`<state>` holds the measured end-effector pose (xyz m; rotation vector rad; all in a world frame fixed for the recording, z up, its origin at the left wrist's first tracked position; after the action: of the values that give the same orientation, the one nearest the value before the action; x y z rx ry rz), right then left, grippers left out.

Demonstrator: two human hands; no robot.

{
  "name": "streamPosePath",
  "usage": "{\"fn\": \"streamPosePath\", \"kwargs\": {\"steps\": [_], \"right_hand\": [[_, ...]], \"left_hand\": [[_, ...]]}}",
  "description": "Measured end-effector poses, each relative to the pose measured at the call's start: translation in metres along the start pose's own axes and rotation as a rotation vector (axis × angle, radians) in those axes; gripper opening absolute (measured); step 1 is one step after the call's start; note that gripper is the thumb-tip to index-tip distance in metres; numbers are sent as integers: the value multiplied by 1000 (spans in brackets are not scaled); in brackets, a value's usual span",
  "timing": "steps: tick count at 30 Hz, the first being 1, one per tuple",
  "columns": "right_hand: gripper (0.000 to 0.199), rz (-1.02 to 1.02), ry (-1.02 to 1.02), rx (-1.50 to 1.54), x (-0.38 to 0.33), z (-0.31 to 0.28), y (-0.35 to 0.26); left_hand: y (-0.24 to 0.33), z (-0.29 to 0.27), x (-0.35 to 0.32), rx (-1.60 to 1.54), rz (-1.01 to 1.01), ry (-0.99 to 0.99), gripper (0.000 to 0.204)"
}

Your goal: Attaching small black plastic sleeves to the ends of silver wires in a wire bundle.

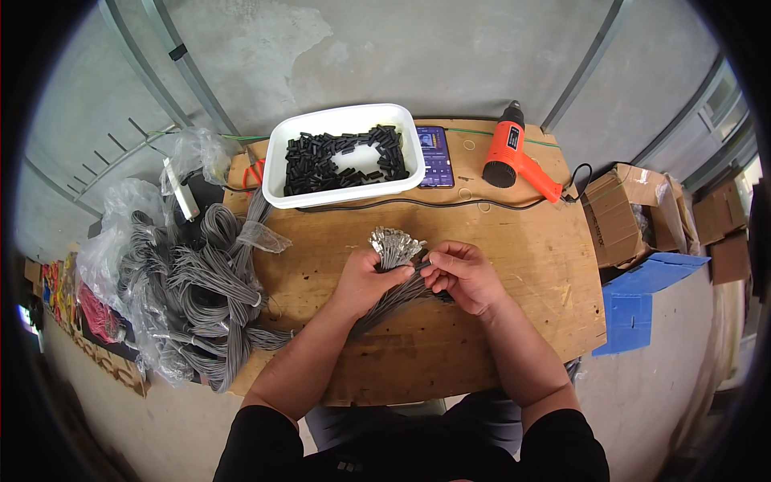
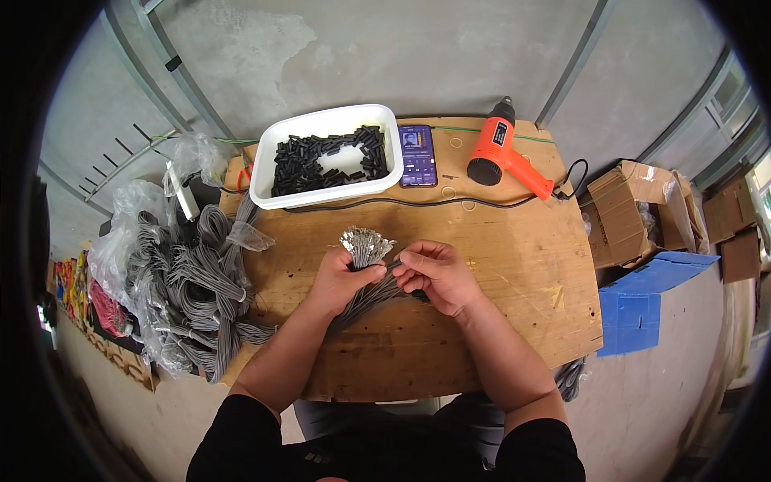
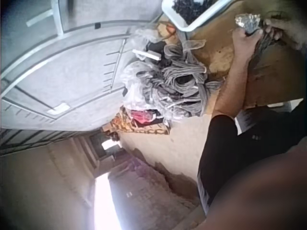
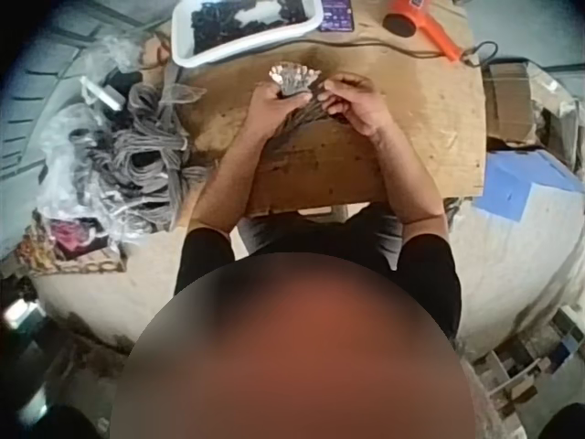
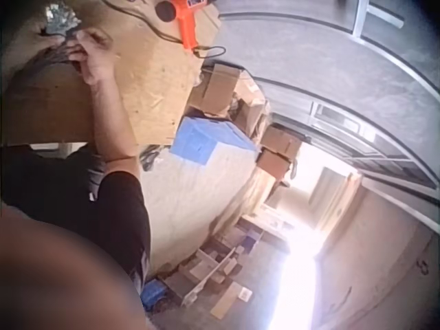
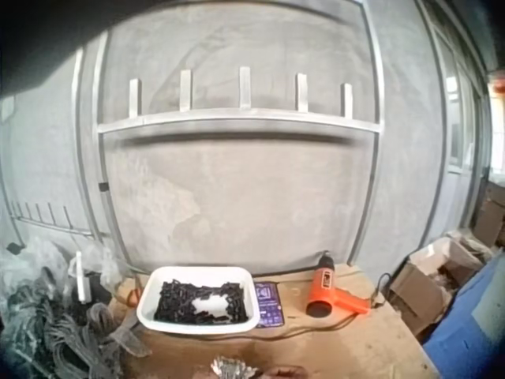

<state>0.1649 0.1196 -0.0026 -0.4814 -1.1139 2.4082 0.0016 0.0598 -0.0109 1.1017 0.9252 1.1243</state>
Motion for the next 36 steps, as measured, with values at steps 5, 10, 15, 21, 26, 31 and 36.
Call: {"fn": "streamPosePath", "kwargs": {"steps": [5, 10, 15, 21, 26, 31, 36], "right_hand": [[12, -129, 107, -119, -4, -6, -16], [13, -205, 218, -130, -8, -15, -21], [14, -477, 287, -1242, -26, 27, -57], [39, -584, -98, -1842, -75, 200, -85], [34, -589, -246, -1955, -116, 270, -94], [31, -460, -233, -2021, -138, 315, -102], [27, -261, -130, -2084, -157, 343, -104]], "left_hand": [[2, 3, 0, -51, 87, -1, 15], [-3, 0, -2, -75, 57, 8, 18], [-3, 2, 5, -113, 74, 50, 23], [-14, -10, 3, -209, 8, 13, 18], [-12, -13, 2, -159, -2, 67, 20], [-16, -7, 10, -100, 11, 43, 22], [-7, -6, 4, -103, 39, 55, 22]]}}
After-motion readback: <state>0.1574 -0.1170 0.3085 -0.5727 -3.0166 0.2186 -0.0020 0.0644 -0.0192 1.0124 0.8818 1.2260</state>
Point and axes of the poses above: each hand's wrist, its own x-axis towards the middle knuckle, its own z-axis out of the palm, y = z × x, the point moved 6 cm from there along x, towards the middle knuckle, and after that the axes turned 15 degrees about -y, right-handed, at the moved point
